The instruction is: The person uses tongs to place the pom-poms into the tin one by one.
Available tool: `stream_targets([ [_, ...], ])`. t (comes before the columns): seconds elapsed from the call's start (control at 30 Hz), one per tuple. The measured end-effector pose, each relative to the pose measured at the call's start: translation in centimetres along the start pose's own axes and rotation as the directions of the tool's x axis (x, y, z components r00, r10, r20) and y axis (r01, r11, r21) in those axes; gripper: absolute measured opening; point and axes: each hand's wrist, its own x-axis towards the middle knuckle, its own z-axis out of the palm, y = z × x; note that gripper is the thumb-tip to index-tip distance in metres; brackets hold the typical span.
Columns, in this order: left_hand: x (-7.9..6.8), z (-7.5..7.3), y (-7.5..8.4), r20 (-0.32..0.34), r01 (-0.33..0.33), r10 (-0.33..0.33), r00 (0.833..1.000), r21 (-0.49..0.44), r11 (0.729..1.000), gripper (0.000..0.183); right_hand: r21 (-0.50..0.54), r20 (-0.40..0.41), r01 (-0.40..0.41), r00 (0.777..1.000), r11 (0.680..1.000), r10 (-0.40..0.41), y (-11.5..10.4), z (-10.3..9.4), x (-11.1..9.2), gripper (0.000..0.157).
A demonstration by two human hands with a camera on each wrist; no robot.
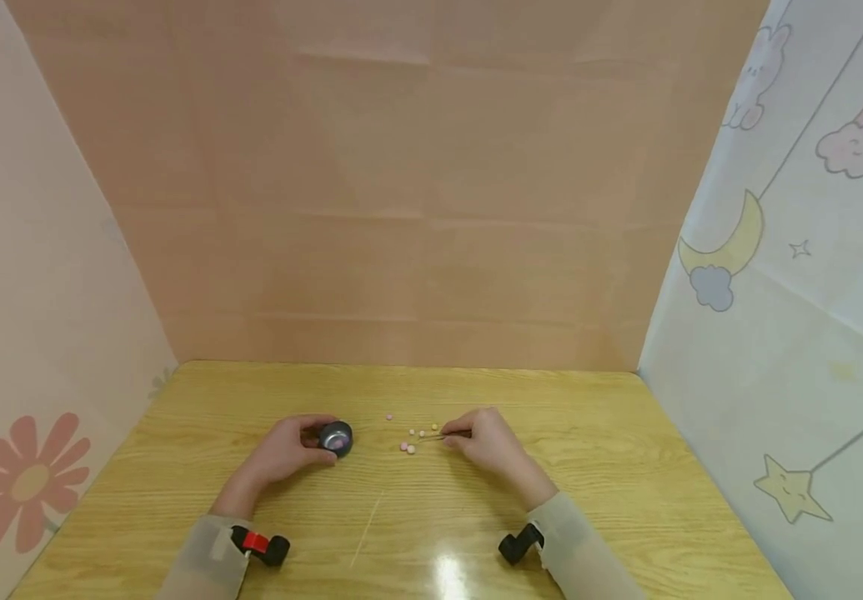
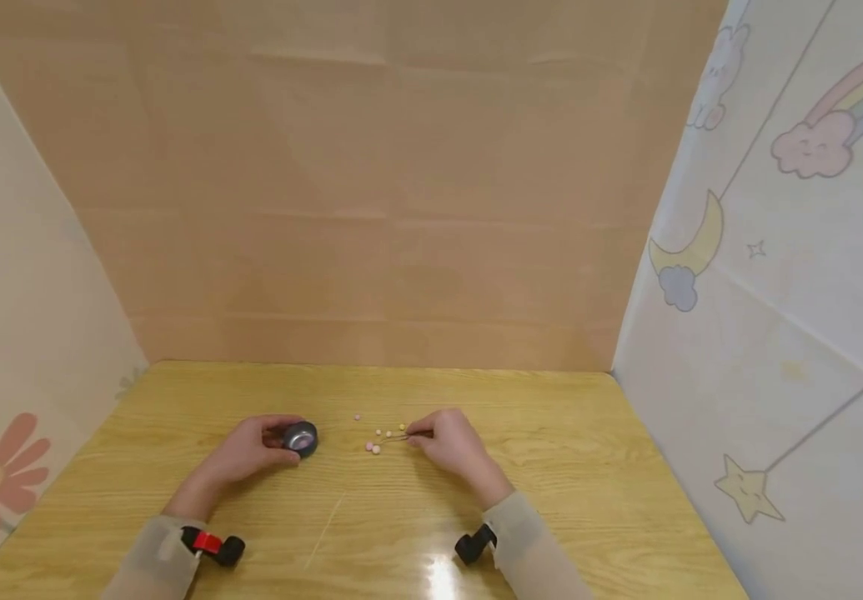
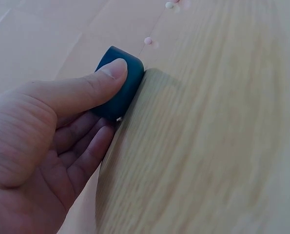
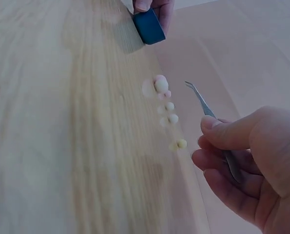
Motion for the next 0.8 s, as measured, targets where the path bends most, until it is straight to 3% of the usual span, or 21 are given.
stream_targets([
  [0.23, -0.1, -0.1, -0.1, -0.002, 0.006, -0.006, 1.000, -0.008, 1.000, 0.064, -0.076, -0.014, 0.088, 0.996, 0.993, -0.089, -0.7, 0.7, -0.2, 0.012],
  [0.53, -0.2, 0.1, 0.4, -0.007, 0.025, -0.025, 1.000, 0.000, 1.000, 0.063, -0.169, -0.030, 0.095, 0.994, 0.981, -0.101, -1.1, 1.0, -0.4, 0.012],
  [0.8, -0.1, 0.1, 0.5, -0.015, 0.031, -0.031, 0.999, 0.003, 1.000, 0.061, -0.180, -0.025, 0.094, 0.995, 0.979, -0.100, -1.2, 1.0, -0.5, 0.011],
])
